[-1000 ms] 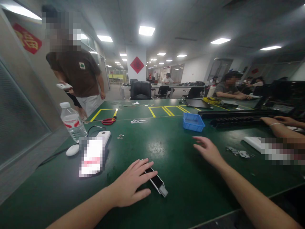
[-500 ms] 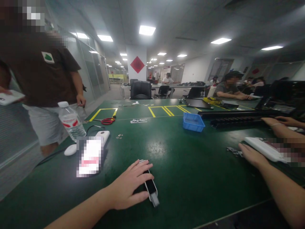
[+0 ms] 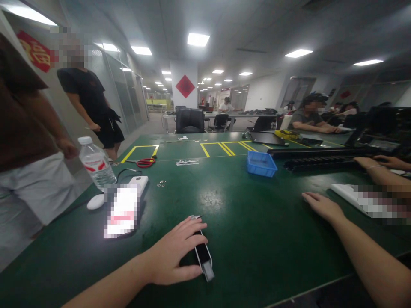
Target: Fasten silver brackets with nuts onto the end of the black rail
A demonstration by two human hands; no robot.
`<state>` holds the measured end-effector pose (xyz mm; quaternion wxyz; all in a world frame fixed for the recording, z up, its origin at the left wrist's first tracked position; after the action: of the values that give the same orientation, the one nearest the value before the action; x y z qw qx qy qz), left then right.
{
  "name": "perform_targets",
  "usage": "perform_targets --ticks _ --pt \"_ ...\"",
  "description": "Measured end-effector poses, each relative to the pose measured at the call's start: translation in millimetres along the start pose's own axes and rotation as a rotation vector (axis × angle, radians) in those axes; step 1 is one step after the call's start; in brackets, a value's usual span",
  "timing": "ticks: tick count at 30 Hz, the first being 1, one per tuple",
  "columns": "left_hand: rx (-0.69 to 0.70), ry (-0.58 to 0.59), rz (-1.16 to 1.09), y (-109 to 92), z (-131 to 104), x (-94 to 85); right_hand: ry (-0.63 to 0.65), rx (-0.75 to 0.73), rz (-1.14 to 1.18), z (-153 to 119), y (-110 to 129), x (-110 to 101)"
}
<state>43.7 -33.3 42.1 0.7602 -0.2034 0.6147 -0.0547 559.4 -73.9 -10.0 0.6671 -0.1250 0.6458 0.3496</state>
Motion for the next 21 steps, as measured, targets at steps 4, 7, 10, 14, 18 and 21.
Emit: perform_targets --ticks 4,7,10,14,18,21 --pt "0.003 -0.007 -0.005 0 0 0.0 0.116 -0.027 0.004 -12 33 14" --pt "0.003 -0.008 0.000 1 -1 0.9 0.132 -0.082 0.018 -24 64 24" --pt "0.002 -0.002 0.007 3 -2 2.6 0.141 -0.145 0.040 -38 97 33" --pt "0.012 -0.017 0.007 3 -2 3.2 0.168 -0.294 0.089 -64 155 47" --pt "0.008 -0.021 0.014 1 -2 2.0 0.186 -0.444 0.134 -87 223 69" --pt "-0.003 -0.028 0.011 -1 -2 1.2 0.189 -0.465 0.138 -92 260 82"
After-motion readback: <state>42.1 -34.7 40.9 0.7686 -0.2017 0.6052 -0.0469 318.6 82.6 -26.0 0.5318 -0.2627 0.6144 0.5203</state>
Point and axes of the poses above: each hand's wrist, its own z-axis towards the middle knuckle, its own x-axis out of the palm, y = z × x, the point moved 4 cm from there along z, towards the middle knuckle, and after that the axes turned 1 degree about x, right-handed, at the moved point
